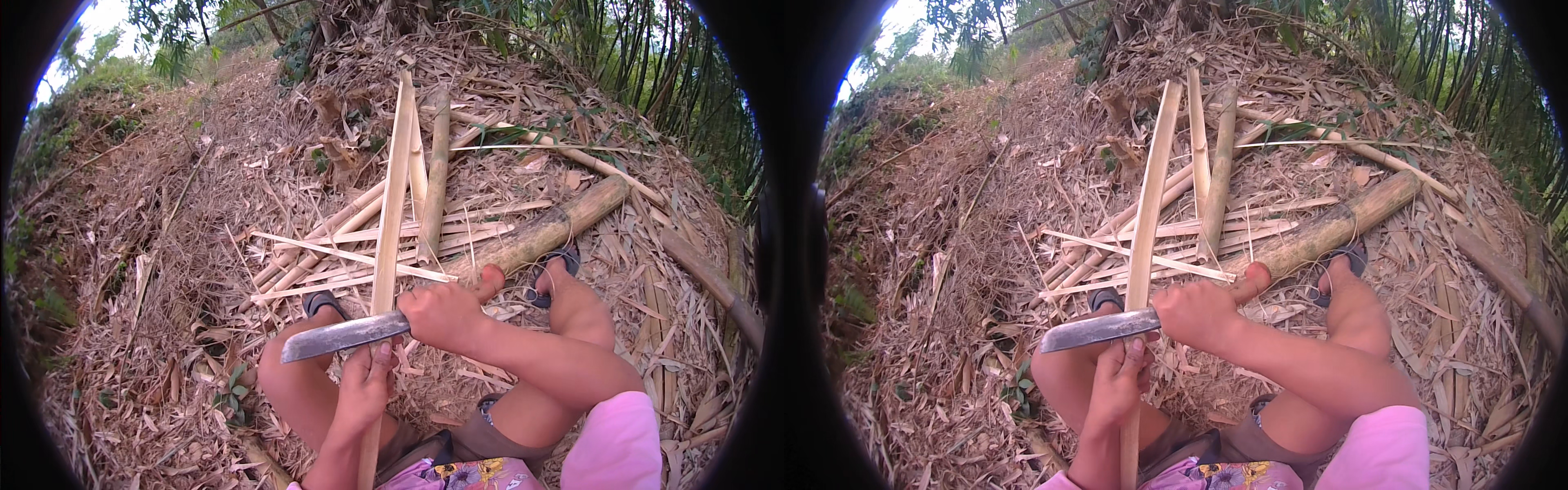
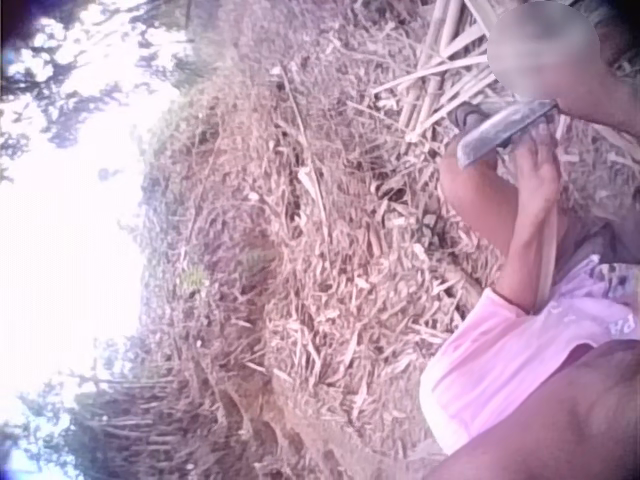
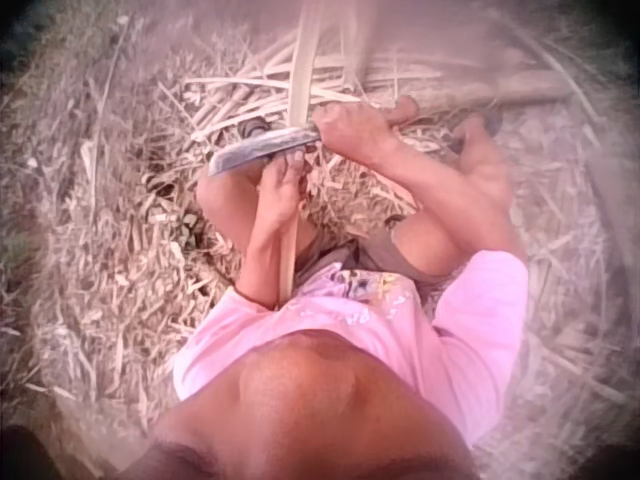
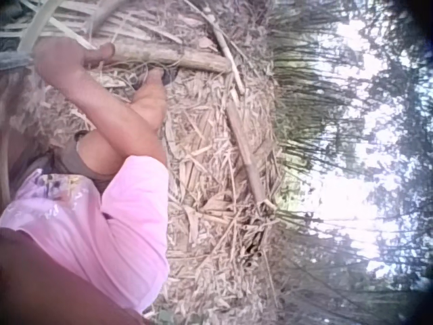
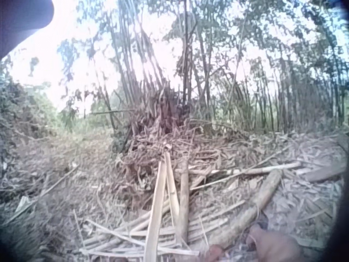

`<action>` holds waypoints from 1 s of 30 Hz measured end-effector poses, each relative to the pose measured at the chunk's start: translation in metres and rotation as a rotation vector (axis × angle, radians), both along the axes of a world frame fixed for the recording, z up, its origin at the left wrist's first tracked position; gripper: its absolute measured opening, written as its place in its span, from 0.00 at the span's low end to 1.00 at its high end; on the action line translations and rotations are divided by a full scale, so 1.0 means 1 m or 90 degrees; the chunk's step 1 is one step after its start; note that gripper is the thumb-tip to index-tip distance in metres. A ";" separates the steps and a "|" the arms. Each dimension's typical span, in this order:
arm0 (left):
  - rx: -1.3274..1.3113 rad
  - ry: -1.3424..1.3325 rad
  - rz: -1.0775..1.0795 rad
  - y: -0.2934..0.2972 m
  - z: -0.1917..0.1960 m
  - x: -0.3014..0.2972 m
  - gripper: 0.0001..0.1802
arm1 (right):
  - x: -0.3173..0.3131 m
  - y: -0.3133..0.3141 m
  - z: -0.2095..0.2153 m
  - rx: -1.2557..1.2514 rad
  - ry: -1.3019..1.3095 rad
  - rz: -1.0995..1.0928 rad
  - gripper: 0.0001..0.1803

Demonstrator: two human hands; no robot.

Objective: The person uses a large knife to strip and split long sections of bamboo while sitting on the ground in an outdoor environment.

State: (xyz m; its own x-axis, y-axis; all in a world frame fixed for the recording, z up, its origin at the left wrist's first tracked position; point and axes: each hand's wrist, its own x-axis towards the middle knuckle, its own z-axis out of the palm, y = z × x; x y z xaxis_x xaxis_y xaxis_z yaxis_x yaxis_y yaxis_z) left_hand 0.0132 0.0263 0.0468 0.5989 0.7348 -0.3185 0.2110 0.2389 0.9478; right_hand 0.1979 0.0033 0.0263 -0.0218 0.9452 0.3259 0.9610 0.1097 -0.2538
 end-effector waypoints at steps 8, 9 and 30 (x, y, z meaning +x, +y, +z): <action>0.037 0.009 0.006 -0.009 -0.001 -0.004 0.14 | 0.018 0.012 0.002 0.034 0.015 -0.120 0.05; 0.017 0.000 -0.011 -0.014 -0.001 -0.005 0.14 | 0.029 0.018 0.006 0.024 0.034 -0.175 0.05; 0.008 -0.006 -0.033 -0.036 -0.015 -0.031 0.16 | 0.103 0.037 0.012 -0.082 -0.062 -0.146 0.10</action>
State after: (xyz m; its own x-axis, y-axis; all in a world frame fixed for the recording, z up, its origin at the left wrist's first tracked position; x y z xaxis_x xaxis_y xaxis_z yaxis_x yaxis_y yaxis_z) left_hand -0.0174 -0.0093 0.0318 0.6386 0.7069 -0.3041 0.2139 0.2166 0.9525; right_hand 0.3010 0.0399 0.0386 0.1724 0.9625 0.2094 0.9775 -0.1408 -0.1571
